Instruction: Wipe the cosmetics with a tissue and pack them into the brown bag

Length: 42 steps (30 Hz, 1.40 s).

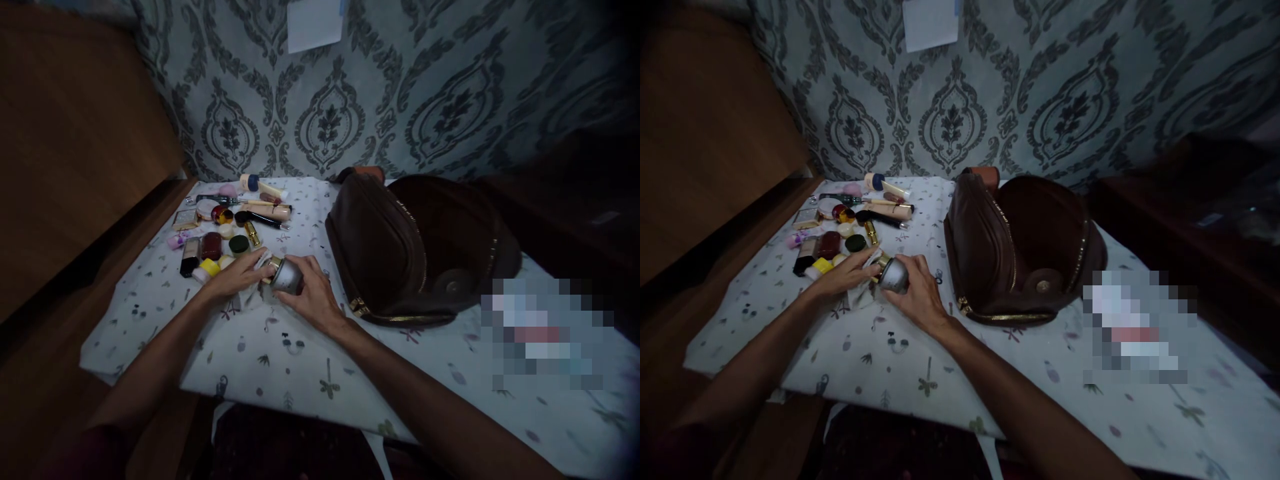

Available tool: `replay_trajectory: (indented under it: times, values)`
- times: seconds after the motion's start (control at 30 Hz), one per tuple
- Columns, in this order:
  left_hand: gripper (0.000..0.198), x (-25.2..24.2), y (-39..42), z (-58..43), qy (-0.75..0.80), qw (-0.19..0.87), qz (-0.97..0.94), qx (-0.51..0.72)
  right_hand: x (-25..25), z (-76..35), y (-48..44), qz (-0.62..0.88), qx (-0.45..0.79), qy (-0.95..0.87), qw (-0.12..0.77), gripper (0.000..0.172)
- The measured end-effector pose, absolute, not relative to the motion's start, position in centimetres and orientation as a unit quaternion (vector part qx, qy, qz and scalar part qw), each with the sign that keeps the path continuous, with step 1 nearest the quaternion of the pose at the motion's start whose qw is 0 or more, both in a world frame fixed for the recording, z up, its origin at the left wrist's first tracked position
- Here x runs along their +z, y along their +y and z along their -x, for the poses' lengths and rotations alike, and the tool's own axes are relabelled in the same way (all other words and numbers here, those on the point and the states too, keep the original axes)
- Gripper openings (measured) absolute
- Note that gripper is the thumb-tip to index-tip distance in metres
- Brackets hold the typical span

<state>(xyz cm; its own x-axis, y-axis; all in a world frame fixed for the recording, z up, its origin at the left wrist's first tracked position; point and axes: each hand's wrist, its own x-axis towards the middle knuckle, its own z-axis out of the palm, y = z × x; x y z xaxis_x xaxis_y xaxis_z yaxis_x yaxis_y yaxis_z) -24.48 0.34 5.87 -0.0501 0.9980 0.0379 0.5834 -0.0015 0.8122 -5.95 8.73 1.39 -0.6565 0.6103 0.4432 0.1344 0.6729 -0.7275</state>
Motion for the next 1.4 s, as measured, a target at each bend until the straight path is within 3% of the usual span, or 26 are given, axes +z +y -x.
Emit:
replay_trajectory:
  times: [0.23, 0.43, 0.57, 0.77, 0.93, 1.0, 1.13, 1.3, 1.4]
  values:
    - [0.074, 6.2, 0.1, 25.1, 0.572, 0.398, -0.623, 0.354, 1.4, 6.0, 8.8, 0.225, 0.34, -0.842, 0.354, 0.058]
    - [0.044, 5.4, 0.7, 25.5, 0.601, 0.363, -0.627, 0.338, 1.3, 5.9, 8.7, 0.216, 0.338, -0.847, 0.348, 0.06]
    - [0.049, 4.9, 0.8, 25.6, 0.627, 0.315, -0.628, 0.337, 1.4, 6.0, 8.6, 0.219, 0.339, -0.848, 0.344, 0.061]
    - [0.074, 5.9, 0.3, 25.5, 0.552, 0.412, -0.635, 0.35, 1.4, 6.2, 8.9, 0.224, 0.338, -0.839, 0.363, 0.057]
    - [0.047, 5.8, 0.5, 25.3, 0.575, 0.392, -0.624, 0.355, 1.3, 6.2, 8.9, 0.219, 0.332, -0.839, 0.37, 0.059]
    - [0.045, 5.5, 0.7, 25.3, 0.595, 0.366, -0.624, 0.351, 1.2, 6.2, 9.0, 0.215, 0.334, -0.84, 0.37, 0.059]
    - [0.054, 5.4, 0.7, 25.6, 0.58, 0.369, -0.63, 0.362, 0.9, 6.4, 9.3, 0.217, 0.357, -0.828, 0.373, 0.06]
    - [0.093, 5.6, 0.4, 25.7, 0.563, 0.368, -0.629, 0.39, 0.4, 6.7, 9.8, 0.243, 0.41, -0.786, 0.394, 0.057]
    - [0.081, 5.2, 0.5, 25.4, 0.599, 0.353, -0.606, 0.387, 0.5, 6.6, 9.7, 0.239, 0.39, -0.8, 0.387, 0.059]
